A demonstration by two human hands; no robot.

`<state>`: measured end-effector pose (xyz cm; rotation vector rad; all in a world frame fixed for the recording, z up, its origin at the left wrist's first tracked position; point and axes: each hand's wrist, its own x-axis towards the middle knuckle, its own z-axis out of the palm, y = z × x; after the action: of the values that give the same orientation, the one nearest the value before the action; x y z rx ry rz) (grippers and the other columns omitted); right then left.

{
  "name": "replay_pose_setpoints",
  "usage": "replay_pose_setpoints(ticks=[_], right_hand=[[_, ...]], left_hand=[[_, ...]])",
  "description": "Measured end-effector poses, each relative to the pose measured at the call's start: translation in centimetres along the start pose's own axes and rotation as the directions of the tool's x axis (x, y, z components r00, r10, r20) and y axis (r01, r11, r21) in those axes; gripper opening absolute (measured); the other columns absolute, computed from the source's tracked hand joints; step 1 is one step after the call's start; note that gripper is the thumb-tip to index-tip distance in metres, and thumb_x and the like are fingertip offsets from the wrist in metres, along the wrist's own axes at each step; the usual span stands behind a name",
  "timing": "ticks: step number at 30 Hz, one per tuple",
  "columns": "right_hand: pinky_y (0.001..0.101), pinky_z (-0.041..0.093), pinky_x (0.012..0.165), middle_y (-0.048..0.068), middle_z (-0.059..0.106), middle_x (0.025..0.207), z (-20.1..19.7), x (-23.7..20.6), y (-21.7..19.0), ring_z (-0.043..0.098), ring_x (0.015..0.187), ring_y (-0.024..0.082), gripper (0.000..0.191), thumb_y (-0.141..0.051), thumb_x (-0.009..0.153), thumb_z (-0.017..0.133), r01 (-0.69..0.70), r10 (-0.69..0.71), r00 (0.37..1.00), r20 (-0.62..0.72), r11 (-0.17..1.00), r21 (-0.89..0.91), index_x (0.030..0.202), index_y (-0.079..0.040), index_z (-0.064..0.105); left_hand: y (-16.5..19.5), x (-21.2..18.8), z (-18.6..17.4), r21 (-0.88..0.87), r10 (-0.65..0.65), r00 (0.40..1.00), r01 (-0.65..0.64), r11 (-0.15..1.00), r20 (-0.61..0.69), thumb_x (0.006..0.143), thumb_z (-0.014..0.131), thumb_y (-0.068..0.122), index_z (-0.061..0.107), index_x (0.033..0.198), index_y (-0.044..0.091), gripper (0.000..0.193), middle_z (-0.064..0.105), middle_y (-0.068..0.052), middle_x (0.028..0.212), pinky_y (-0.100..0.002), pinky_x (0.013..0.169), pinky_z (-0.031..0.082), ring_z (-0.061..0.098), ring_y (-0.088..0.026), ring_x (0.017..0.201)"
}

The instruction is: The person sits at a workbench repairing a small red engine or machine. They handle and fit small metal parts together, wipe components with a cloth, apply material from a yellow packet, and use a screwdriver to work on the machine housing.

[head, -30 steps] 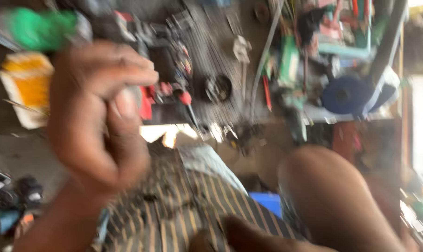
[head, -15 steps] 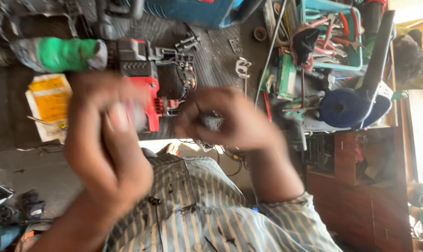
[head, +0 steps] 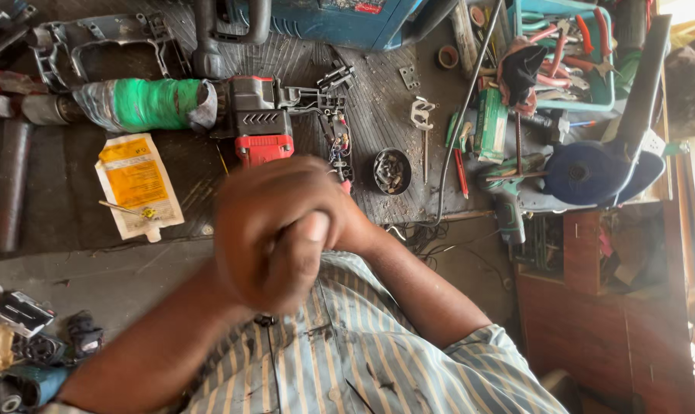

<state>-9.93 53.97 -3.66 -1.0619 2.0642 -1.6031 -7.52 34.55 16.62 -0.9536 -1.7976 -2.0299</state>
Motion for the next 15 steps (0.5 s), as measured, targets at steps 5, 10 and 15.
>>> replay_pose_setpoints(ticks=[5,10,15], right_hand=[[0.0294,0.048,0.109,0.009,0.065,0.122,2.9,1.1,-3.2,0.059,0.127,0.015,0.028,-0.025,0.100,0.064,-0.309,0.427,0.900,-0.090,0.770,0.558,0.123,-0.009,0.062],[0.0258,0.048,0.109,0.010,0.060,0.122,2.1,0.3,-3.2,0.059,0.124,0.016,0.027,-0.028,0.103,0.059,-0.102,0.160,0.967,-0.198,0.956,0.277,0.120,-0.007,0.061],[0.0239,0.051,0.106,0.006,0.060,0.124,3.6,-1.9,0.7,0.060,0.123,0.011,0.027,-0.025,0.103,0.057,-0.144,0.155,0.966,-0.207,0.987,0.070,0.125,-0.010,0.059]], left_hand=[[-3.4,0.2,-3.1,-0.408,-0.114,0.914,0.282,0.868,0.390,0.098,0.045,0.006,0.058,0.073,0.009,0.028,0.066,-0.003,0.065,-0.029,0.050,0.051,0.060,-0.013,0.049],[-4.7,-5.1,0.1,0.001,0.021,0.993,-0.021,1.000,-0.117,0.100,0.047,0.006,0.055,0.088,0.004,0.015,0.059,-0.007,0.076,-0.034,0.058,0.052,0.061,-0.020,0.062],[-3.8,-3.2,-1.0,0.132,0.039,0.998,-0.045,0.990,0.045,0.095,0.052,0.014,0.058,0.085,0.005,0.014,0.056,-0.007,0.070,-0.036,0.056,0.050,0.060,-0.022,0.060]])
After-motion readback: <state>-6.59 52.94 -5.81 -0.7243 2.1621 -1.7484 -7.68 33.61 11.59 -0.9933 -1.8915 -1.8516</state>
